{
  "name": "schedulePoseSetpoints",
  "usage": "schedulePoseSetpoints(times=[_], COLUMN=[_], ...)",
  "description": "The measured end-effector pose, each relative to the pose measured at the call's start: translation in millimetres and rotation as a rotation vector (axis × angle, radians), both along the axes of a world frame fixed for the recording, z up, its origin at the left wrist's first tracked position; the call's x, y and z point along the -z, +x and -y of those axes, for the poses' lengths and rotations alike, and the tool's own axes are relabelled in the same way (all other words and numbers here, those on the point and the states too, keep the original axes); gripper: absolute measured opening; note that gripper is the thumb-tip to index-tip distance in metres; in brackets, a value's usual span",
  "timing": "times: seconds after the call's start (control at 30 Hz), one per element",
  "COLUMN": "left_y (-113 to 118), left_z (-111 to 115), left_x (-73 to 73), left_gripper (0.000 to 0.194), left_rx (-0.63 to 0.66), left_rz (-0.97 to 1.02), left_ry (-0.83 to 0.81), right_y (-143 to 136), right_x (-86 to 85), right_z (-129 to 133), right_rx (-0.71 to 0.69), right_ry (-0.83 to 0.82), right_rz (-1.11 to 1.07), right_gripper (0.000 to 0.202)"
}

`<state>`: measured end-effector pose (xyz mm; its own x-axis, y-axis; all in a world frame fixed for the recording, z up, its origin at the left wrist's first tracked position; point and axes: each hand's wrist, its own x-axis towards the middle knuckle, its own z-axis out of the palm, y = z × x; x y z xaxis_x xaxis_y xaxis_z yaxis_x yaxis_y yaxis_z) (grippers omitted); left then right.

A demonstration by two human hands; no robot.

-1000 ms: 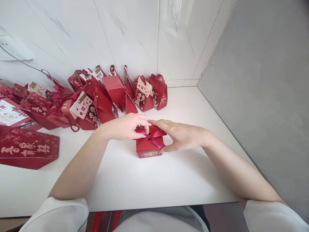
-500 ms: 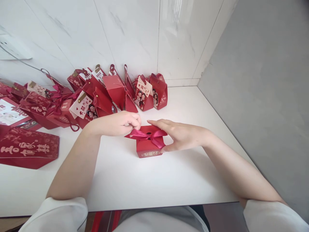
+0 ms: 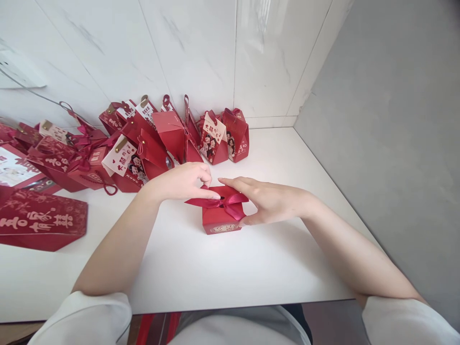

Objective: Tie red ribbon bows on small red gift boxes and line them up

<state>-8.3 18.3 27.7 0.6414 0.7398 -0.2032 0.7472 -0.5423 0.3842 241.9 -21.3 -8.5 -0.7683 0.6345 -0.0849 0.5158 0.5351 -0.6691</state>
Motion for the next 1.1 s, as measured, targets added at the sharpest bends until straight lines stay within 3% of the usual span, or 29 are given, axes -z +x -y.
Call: schedulePoseSetpoints(times=[0.3,0.5,0.83,1.1], left_y=[-8.5,-4.5,-3.7,-5.2], left_z=[-2.7,-0.3,-1.9,-0.9], left_x=[-5.2,-4.6,-0.6,-3.1], left_gripper=[0.038,0.045,0.038,0.021], left_rx=[0.025,0.033,0.017,-0.02], left_rz=[-0.033,-0.004,-0.014,-0.004], left_ry=[-0.037,-0.091,0.005,-0.074], right_y=[1.7,1.4,0.6,1.3], right_x=[2.8,1.5,-0.6,1.0], right_z=[-1.6,-0.1,0.8,-0.6], right_rx=[0.032,-0.019,-0.023,-0.016], right_ry=[0.038,0.039,0.032,0.021], right_rz=[-0.003,-0.025,-0.002,-0.002], right_gripper=[0.096,0.095,0.096,0.098])
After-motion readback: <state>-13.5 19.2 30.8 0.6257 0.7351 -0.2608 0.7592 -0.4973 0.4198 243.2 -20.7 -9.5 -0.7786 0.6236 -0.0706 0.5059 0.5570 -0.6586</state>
